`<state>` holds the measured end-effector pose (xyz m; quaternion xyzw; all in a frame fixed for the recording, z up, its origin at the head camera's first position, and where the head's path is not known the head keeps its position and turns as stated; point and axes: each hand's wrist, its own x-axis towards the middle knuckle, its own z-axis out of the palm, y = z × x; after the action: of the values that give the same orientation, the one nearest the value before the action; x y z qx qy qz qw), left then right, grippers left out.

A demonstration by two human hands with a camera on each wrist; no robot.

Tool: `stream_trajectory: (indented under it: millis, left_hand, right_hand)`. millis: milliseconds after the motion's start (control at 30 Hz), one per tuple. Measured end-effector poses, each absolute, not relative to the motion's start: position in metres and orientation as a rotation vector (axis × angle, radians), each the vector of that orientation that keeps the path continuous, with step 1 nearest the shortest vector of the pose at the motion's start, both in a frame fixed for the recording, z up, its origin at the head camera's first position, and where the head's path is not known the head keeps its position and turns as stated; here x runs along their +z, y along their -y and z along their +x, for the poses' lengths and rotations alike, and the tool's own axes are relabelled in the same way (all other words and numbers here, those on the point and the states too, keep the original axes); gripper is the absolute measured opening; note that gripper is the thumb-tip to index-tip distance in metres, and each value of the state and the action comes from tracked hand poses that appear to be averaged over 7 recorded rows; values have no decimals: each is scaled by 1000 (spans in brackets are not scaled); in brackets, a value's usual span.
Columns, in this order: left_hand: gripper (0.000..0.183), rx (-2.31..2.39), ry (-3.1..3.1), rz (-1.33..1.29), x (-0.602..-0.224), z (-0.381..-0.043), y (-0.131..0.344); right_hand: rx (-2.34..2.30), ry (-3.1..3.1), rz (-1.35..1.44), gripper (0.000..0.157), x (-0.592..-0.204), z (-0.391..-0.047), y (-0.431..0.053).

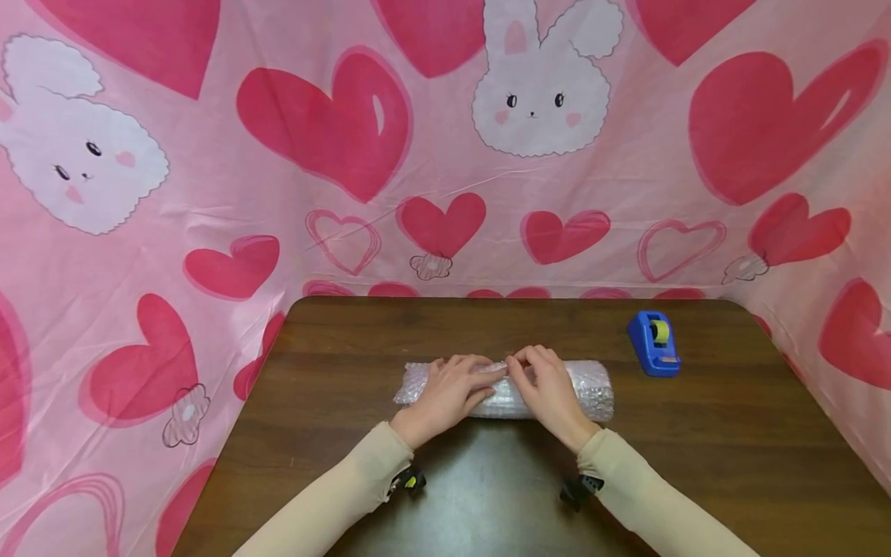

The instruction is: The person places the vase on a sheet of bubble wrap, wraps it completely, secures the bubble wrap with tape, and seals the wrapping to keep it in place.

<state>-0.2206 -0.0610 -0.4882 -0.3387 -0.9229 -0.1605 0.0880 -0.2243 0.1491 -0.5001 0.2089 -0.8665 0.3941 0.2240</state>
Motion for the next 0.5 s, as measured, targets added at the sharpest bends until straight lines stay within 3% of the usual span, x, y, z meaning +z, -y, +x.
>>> stream_trajectory:
  millis: [500]
  left_hand:
    - [41, -475, 2763, -1055, -487, -226, 63]
  right_hand:
    - [1158, 2428, 656, 10, -502, -219, -155]
